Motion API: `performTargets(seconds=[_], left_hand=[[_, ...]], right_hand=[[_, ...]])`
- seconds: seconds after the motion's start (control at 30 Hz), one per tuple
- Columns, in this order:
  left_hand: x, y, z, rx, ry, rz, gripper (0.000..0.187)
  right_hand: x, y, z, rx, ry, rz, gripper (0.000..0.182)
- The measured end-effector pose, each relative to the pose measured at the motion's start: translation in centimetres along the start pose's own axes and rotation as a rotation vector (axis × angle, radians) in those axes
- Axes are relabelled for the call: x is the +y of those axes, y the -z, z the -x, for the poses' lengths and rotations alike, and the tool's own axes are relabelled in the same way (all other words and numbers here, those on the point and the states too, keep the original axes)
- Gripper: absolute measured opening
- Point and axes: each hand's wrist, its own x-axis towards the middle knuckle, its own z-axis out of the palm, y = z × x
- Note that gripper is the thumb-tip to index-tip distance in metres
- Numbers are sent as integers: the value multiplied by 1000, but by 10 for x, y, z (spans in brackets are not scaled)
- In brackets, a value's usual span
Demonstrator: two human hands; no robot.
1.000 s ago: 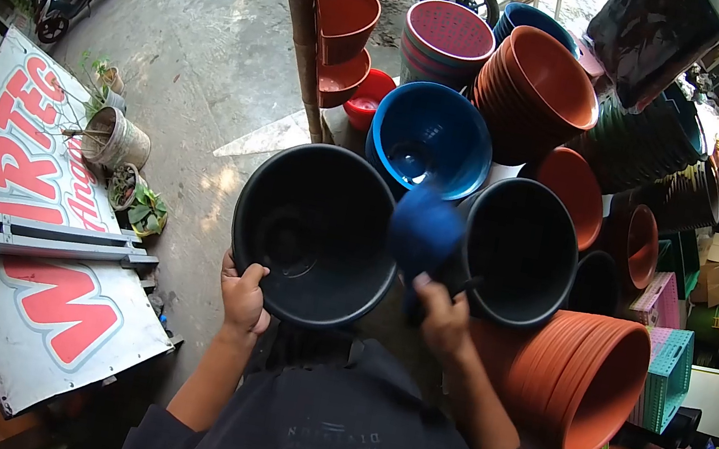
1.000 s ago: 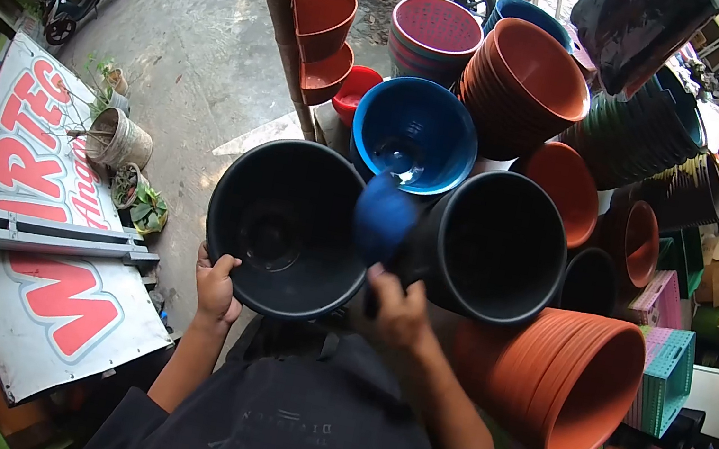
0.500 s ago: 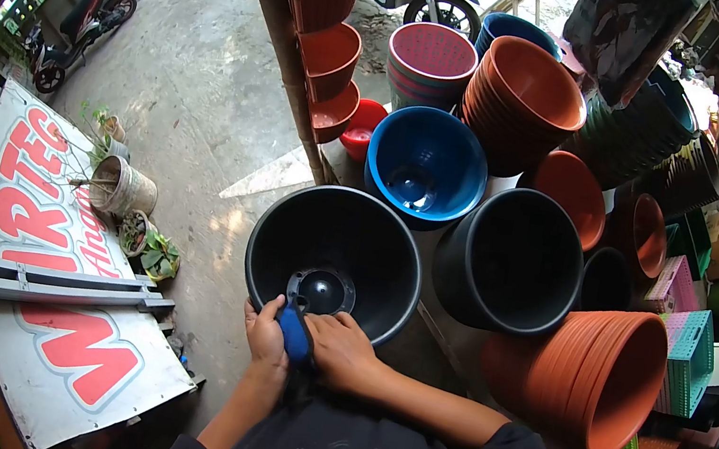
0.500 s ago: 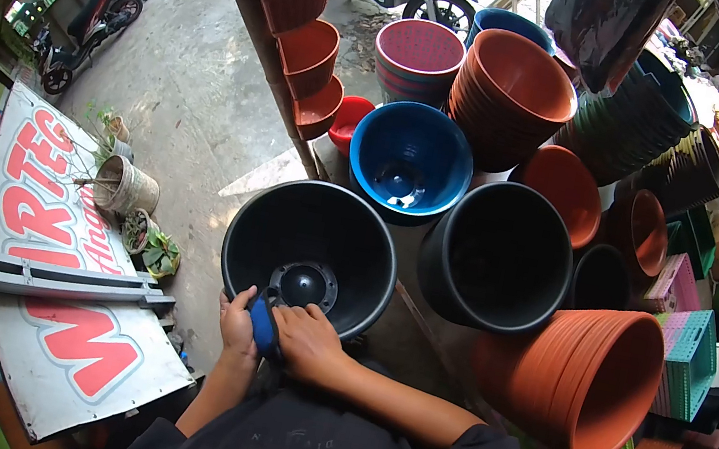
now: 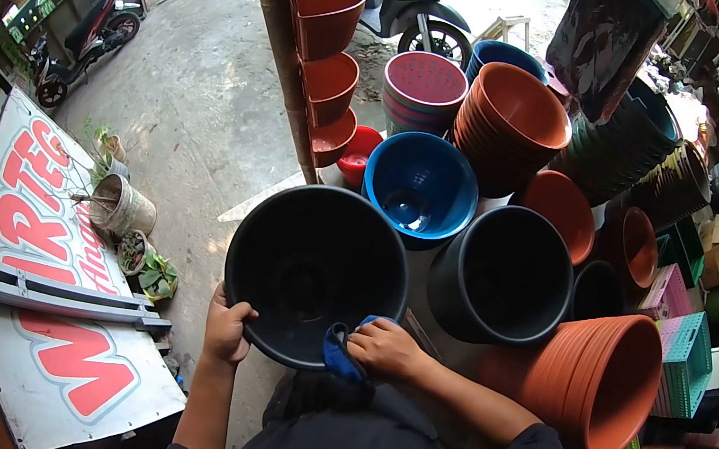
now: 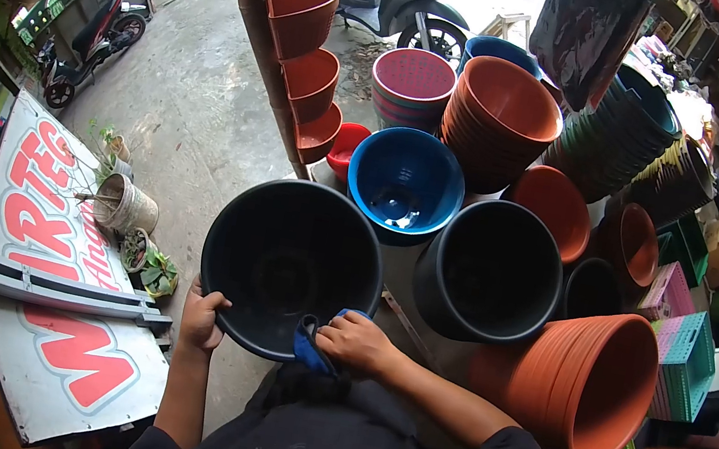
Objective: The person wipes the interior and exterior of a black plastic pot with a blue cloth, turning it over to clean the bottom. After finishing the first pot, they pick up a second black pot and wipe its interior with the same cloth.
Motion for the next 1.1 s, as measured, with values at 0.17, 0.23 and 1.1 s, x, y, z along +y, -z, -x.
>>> performTargets(seconds=[0.17,0.23,1.1], left_hand=[[-53,-47,27,324,303,104,34],[-85,-68,48,276,295,134,33],[-41,15,49,-156,293,-393,70]], right_hand=[[-10,8,-17,107,-159,142,6],[-21,-4,-20,148,-255,199,6],[-28,-18,56,9,-110,235,13]])
